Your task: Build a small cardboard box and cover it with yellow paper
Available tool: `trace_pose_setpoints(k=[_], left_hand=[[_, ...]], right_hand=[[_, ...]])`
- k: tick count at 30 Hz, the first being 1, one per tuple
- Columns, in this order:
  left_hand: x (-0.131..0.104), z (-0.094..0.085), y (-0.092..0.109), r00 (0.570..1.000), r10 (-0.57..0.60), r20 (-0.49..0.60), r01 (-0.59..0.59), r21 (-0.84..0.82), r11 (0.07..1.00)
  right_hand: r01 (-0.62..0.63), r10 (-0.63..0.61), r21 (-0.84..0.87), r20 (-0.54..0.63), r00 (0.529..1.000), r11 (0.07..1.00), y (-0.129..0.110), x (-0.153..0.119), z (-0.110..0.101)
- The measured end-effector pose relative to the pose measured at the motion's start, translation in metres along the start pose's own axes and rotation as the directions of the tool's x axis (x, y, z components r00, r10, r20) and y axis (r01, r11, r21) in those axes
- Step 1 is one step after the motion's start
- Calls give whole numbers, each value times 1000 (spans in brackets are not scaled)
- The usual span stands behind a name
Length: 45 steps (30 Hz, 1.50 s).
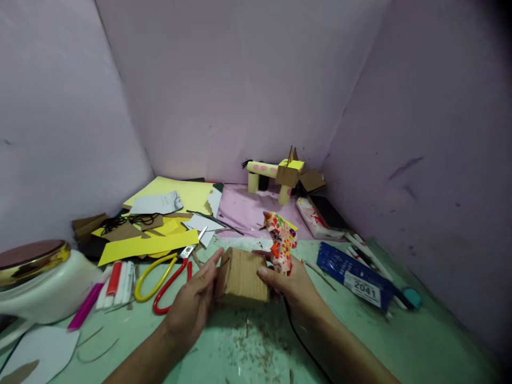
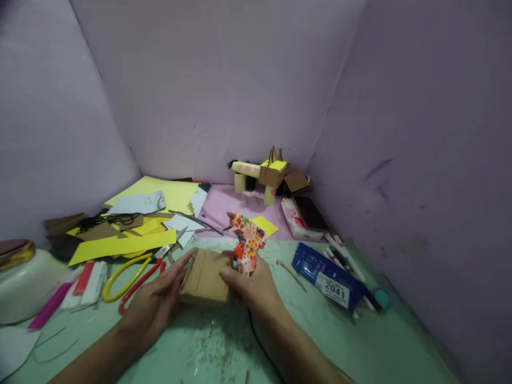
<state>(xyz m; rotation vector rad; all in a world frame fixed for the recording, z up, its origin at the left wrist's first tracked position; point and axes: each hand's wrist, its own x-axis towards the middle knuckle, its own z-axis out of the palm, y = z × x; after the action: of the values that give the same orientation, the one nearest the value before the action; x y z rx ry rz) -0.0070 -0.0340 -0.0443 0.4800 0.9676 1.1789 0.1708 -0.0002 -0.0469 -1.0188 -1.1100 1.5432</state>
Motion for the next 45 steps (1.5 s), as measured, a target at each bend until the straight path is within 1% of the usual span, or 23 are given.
trace_pose_setpoints(k=[2, 5, 6, 8, 10, 12, 14, 17, 21, 24, 27, 30, 33, 35, 39, 41, 43, 45], left_hand=[[2, 2, 1, 998, -67, 13, 68, -66, 996], [5, 1, -2, 976, -193, 103, 206, -139, 969], [6, 1, -4, 967, -217, 133, 237, -164, 957], [7, 1, -5, 954, -231, 189, 270, -218, 938], [7, 1, -5, 951, -223, 215, 278, -274, 921], [7, 2, -3, 960, -215, 182, 264, -315, 912], [7, 1, 0, 976, -188, 109, 215, -347, 913], [10, -1, 3, 990, -139, 16, 134, -394, 909], [14, -2, 5, 988, -149, -38, 123, -388, 913], [14, -1, 5, 991, -134, -25, 113, -396, 911], [14, -3, 4, 994, -111, 5, 104, -396, 912], [14, -7, 5, 994, -102, 29, 105, -350, 931], [15, -9, 6, 998, -59, 6, 58, -309, 949], [17, -9, 8, 999, -38, -8, 34, -301, 953], [18, -8, 11, 997, -72, -22, 61, -304, 951], [18, -8, 11, 996, -85, -8, 79, -307, 949], [18, -8, 11, 996, -86, 15, 86, -313, 946], [18, -8, 10, 997, -79, 26, 83, -322, 943]], right_hand=[[17, -17, 19, -1, 1000, 1000, 2, 0, -2], [15, -15, 29, 27, 1000, 999, 1, -3, 1], [10, -11, 28, 37, 999, 1000, 1, -4, 3], [-1, -1, 32, 54, 999, 1000, -1, -6, 7], [-8, 6, 23, 51, 999, 1000, -2, -6, 10], [18, -18, -23, 2, 1000, 1000, -4, -5, 8], [71, -77, -110, -55, 995, 991, -6, -6, 2], [121, -134, -221, -48, 990, 968, -11, -11, -11], [98, -109, -198, -44, 993, 975, -10, -24, -22], [73, -78, -174, -23, 997, 982, -5, -28, -26], [74, -72, -165, 22, 997, 983, 1, -27, -28], [76, -70, -147, 43, 997, 986, 2, -26, -29], [53, -48, -129, 44, 998, 990, -3, -29, -27], [45, -36, -111, 77, 996, 993, -7, -32, -26], [22, 3, -144, 172, 985, 989, -11, -35, -27], [16, 8, -158, 153, 988, 987, -9, -34, -28], [35, -15, -162, 123, 992, 986, -6, -34, -30], [63, -44, -171, 117, 992, 983, -3, -34, -30]])
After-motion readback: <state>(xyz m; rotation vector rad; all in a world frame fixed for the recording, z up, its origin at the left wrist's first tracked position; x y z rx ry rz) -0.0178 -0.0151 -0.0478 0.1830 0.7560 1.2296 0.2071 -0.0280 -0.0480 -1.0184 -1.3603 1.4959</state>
